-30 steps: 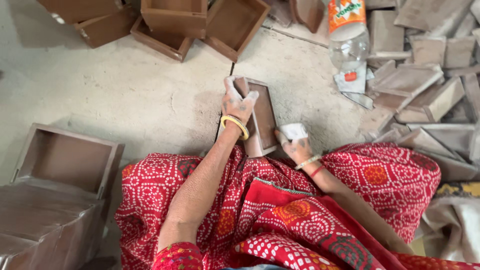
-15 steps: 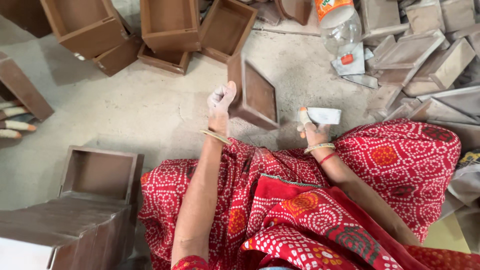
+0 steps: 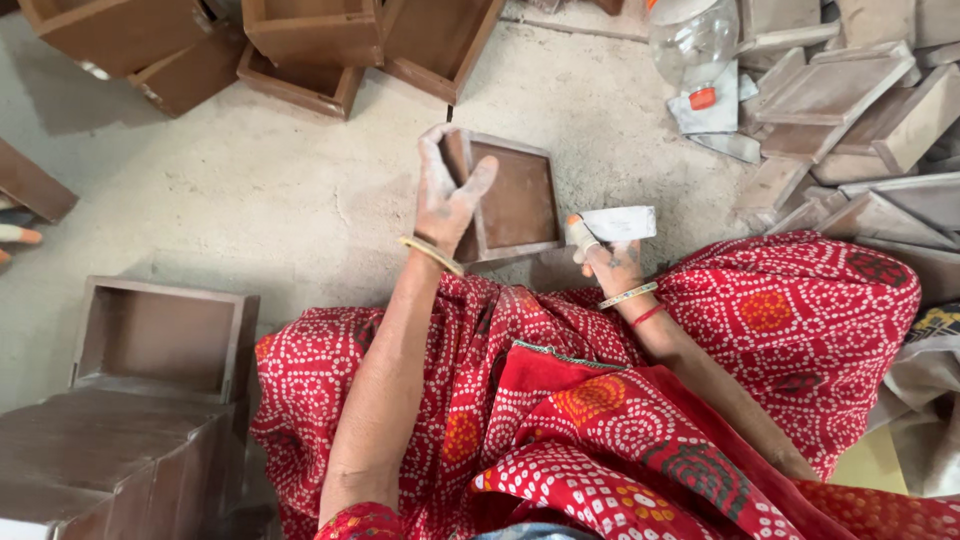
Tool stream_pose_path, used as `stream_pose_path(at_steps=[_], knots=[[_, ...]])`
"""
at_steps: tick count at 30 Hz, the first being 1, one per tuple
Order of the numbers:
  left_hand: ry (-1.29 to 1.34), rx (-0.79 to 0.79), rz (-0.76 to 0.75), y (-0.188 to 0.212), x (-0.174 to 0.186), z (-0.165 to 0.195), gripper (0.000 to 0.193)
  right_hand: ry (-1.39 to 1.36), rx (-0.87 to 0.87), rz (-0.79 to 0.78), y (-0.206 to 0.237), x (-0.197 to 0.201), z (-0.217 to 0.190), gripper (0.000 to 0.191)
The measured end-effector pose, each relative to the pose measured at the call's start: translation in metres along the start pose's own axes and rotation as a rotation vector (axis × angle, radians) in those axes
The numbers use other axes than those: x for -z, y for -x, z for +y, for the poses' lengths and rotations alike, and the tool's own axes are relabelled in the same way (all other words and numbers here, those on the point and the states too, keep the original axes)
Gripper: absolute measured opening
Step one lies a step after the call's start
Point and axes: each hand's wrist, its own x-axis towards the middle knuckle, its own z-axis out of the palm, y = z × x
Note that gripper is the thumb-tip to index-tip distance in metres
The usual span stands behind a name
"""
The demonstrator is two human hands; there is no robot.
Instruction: The person sits on the floor and sands small wooden boxes using a sanding block. They hold each box with one hand and rub the surfaces with the other, turning the boxes to reach different sides. Finished boxes are placed in a stack nearby.
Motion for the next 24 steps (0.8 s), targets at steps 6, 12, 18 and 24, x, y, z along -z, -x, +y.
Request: stream_pose_path(at_steps=[6, 12, 18, 24], knots=[[-0.207, 0.010, 0.080, -0.003, -0.020, 0.022, 0.064, 0.073, -0.017, -0.016, -0.003, -0.002, 0.005, 0.022], [-0.260, 0.009, 0.094, 0.005, -0.029, 0.036, 0.062, 0.094, 0.005, -0.040, -0.008, 0.001, -0.003, 0.015], [-0.209, 0.032, 0.080, 0.001, -0.031, 0.039, 0.063, 0.169, -0.014, -0.053, -0.012, 0.006, 0.011, 0.014], [-0.228, 0.030, 0.063, 0.001, -0.039, 0.043, 0.065, 0.943, 0.904, -0.053, -0.077, 0.000, 0.027, 0.013]])
